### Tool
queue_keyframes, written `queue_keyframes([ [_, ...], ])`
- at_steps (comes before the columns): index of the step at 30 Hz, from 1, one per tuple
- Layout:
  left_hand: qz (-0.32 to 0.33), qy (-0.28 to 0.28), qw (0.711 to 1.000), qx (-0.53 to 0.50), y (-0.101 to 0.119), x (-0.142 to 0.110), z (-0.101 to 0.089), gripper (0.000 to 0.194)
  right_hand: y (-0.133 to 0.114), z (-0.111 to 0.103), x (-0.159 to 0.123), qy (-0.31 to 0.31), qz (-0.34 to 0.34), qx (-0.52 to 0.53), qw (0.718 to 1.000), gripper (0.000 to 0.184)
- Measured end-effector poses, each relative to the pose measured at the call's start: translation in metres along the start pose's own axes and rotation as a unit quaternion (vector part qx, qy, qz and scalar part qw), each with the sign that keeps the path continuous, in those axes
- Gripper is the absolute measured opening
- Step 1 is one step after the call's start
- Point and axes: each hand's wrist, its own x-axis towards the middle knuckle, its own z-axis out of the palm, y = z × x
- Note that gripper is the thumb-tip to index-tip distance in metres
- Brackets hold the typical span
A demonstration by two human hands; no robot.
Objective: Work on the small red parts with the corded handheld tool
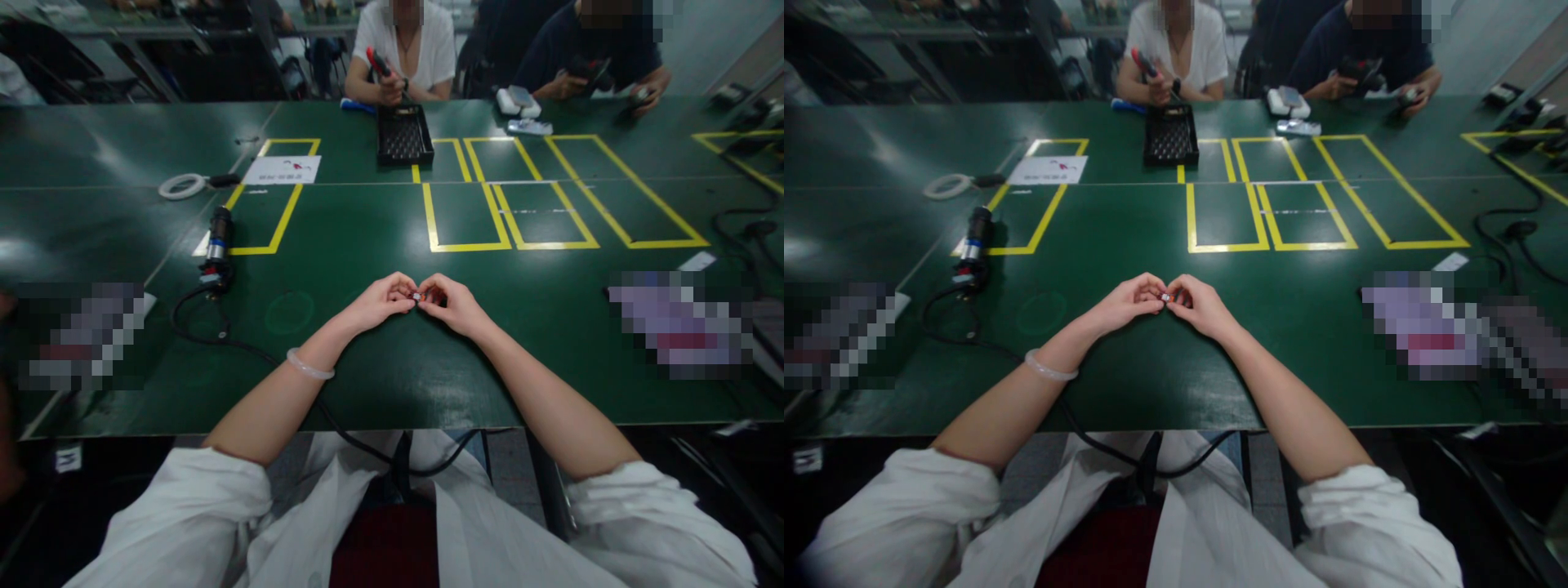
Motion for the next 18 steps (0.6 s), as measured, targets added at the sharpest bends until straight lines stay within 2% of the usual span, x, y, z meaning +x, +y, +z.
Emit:
queue_keyframes([
  [7, -0.012, 0.01, 1.0, -0.002, -0.0024, 0.0017, -0.0008, 0.033, -0.0029, -0.001, 0.0002, 0.014, 0.013, -0.002, 1.0, 0.013],
  [14, -0.021, 0.011, 1.0, 0.013, -0.0015, 0.0016, -0.0001, 0.035, 0.0005, 0.0009, 0.0032, 0.001, 0.074, 0.152, 0.986, 0.022],
  [18, -0.003, -0.004, 1.0, 0.02, 0.0012, 0.0, 0.0012, 0.036, 0.0013, -0.0003, 0.0054, 0.006, 0.096, 0.179, 0.979, 0.019],
])
